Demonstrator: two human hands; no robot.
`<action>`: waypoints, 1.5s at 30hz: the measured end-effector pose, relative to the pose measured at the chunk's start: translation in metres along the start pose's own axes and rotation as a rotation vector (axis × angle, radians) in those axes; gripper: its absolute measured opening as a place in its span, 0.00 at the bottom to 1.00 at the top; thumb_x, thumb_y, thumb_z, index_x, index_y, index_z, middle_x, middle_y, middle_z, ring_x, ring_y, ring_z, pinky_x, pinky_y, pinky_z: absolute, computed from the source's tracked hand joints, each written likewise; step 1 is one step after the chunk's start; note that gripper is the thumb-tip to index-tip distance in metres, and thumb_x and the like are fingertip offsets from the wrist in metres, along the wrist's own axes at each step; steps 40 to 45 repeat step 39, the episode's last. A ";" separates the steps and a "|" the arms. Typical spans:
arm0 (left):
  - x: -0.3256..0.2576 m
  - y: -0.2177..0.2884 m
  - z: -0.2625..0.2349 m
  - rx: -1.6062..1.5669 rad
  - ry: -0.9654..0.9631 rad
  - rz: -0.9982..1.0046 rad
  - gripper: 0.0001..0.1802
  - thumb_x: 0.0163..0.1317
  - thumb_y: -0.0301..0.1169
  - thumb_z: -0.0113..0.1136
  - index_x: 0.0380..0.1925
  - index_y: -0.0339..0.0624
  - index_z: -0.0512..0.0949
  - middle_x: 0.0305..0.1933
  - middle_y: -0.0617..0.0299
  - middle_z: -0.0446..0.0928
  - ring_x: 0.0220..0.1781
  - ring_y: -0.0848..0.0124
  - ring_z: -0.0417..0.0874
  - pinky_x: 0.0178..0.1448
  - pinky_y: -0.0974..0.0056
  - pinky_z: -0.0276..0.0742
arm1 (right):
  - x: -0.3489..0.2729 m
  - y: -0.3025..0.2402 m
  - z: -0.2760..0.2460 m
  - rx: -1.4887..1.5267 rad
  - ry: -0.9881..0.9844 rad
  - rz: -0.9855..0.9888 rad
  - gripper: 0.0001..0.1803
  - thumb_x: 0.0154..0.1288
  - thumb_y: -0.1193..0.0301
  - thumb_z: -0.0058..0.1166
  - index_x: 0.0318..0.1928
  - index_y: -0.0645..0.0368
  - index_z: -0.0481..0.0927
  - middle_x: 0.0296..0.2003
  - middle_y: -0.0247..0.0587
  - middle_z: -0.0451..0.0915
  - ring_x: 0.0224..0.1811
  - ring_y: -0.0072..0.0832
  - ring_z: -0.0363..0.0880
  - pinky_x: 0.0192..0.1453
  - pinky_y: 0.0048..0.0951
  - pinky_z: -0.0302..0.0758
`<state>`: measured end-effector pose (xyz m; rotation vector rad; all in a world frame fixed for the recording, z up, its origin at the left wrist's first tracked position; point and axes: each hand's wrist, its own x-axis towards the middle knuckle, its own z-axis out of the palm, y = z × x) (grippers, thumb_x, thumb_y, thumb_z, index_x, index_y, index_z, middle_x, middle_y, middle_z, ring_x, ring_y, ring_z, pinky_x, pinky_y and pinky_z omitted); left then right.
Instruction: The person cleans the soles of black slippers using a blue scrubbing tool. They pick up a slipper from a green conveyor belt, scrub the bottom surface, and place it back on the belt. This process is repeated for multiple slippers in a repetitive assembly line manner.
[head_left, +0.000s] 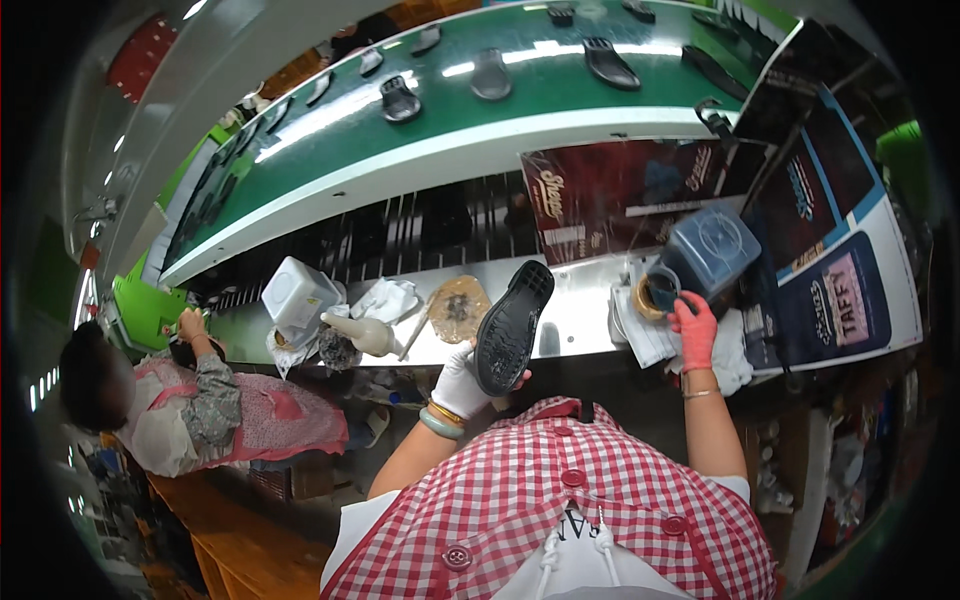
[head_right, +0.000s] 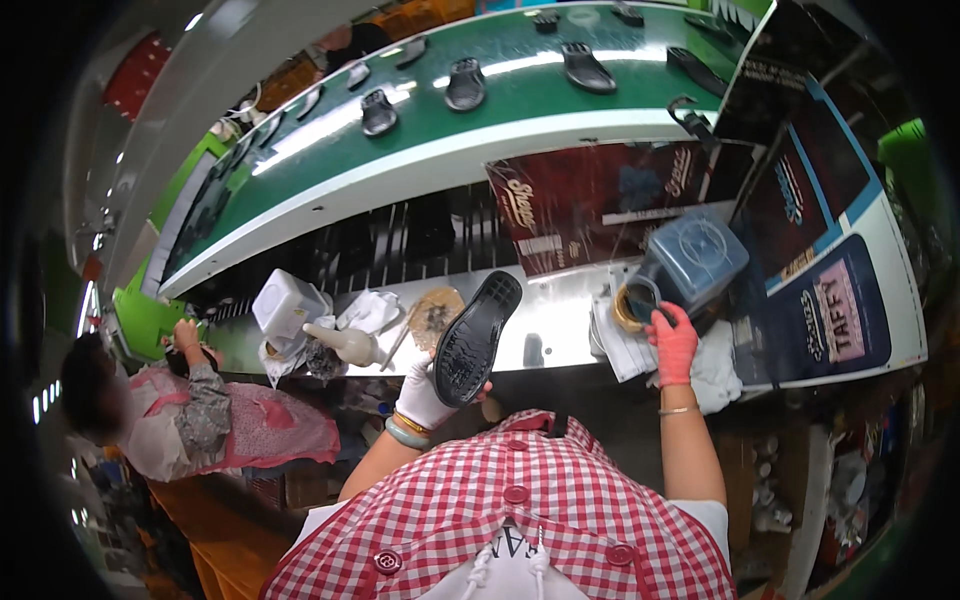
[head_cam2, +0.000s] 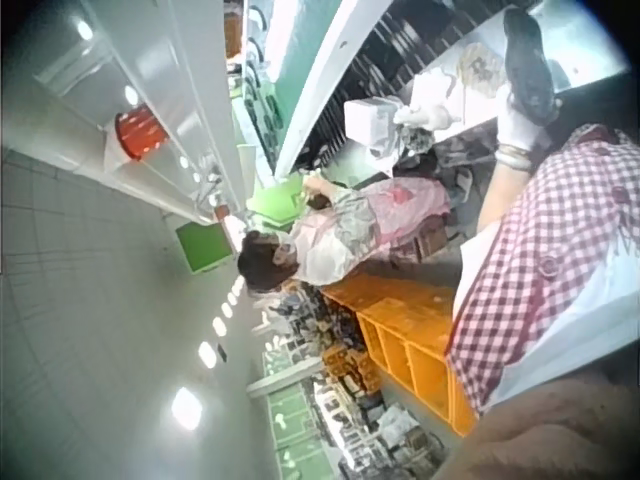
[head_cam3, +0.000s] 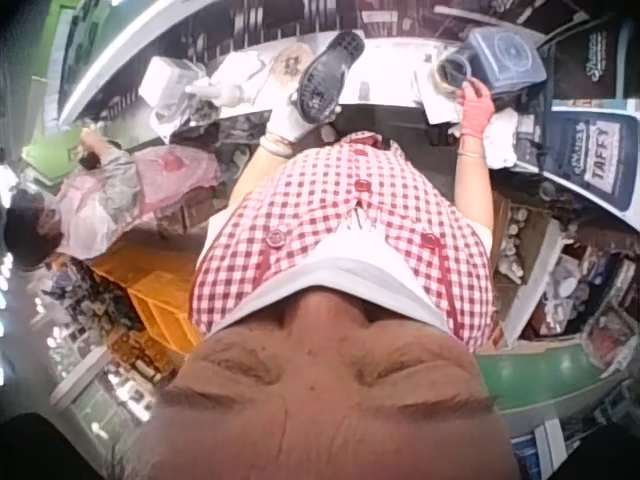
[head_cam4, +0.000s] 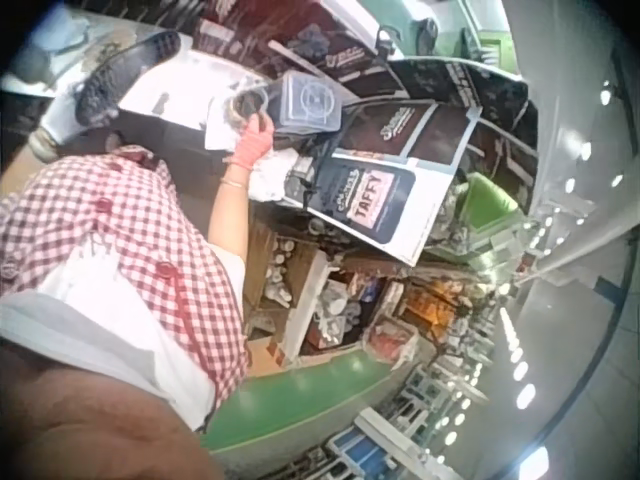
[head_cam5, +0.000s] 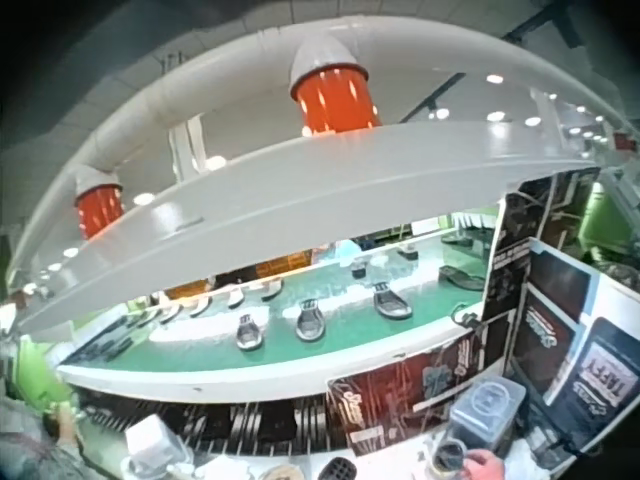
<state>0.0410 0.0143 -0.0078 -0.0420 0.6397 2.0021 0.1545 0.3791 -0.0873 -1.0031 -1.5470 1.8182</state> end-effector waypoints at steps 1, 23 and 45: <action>-0.003 0.005 0.004 0.024 0.002 0.032 0.35 0.59 0.51 0.50 0.59 0.38 0.64 0.54 0.43 0.71 0.48 0.45 0.78 0.52 0.45 0.76 | -0.001 0.002 0.000 -0.006 -0.001 -0.024 0.18 0.58 0.75 0.57 0.50 0.63 0.73 0.33 0.38 0.77 0.24 0.21 0.77 0.23 0.17 0.70; -0.001 0.197 0.071 -0.018 -0.134 0.550 0.31 0.60 0.53 0.47 0.53 0.39 0.70 0.45 0.49 0.76 0.40 0.51 0.80 0.46 0.48 0.77 | -0.039 0.010 -0.048 0.171 0.298 -0.170 0.29 0.65 0.48 0.43 0.58 0.55 0.69 0.49 0.40 0.73 0.25 0.21 0.74 0.23 0.14 0.68; 0.064 0.005 0.164 0.635 -1.059 0.107 0.11 0.62 0.35 0.53 0.37 0.39 0.72 0.30 0.58 0.74 0.33 0.62 0.75 0.41 0.57 0.71 | -0.175 0.123 -0.071 -0.114 0.134 0.400 0.18 0.64 0.59 0.48 0.46 0.59 0.77 0.35 0.37 0.80 0.26 0.21 0.77 0.28 0.20 0.73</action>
